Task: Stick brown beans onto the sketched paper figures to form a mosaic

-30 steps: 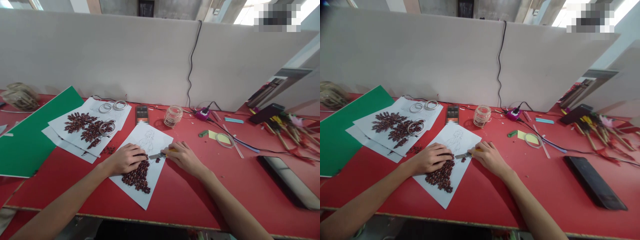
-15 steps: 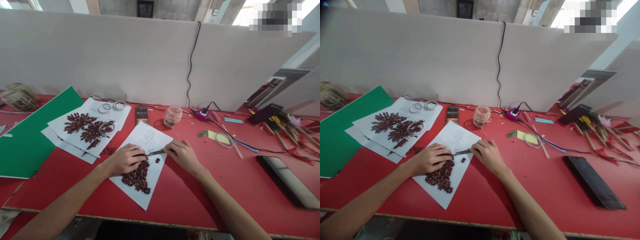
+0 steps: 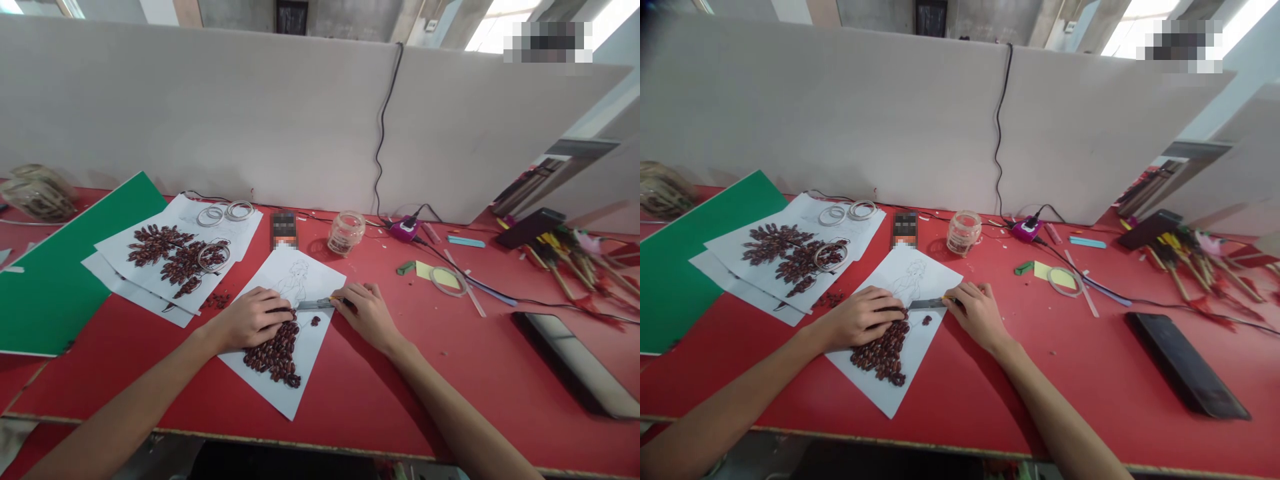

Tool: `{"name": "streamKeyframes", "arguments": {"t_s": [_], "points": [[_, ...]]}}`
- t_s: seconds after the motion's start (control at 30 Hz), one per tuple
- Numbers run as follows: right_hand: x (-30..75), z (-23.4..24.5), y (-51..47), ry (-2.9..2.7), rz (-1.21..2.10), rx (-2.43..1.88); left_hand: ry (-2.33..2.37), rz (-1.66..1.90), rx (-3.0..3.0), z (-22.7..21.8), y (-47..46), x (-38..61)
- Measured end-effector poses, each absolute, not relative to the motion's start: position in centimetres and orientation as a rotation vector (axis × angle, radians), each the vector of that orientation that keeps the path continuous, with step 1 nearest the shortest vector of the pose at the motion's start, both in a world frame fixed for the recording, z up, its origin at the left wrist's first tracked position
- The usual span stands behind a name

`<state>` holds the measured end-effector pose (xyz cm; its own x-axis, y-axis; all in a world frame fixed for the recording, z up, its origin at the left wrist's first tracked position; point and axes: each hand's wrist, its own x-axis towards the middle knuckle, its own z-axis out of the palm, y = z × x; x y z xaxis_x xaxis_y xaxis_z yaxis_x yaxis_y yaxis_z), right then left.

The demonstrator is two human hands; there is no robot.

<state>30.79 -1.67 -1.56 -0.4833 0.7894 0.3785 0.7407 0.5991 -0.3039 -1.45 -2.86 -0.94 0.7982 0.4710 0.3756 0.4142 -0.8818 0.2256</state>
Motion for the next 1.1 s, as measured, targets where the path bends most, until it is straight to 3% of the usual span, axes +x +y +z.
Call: {"name": "streamKeyframes", "arguments": {"t_s": [1.1], "points": [[31.16, -2.17, -2.01, -2.326, 0.094, -1.196, 0.708, 0.671, 2.839, -0.83, -3.00, -1.29]]}}
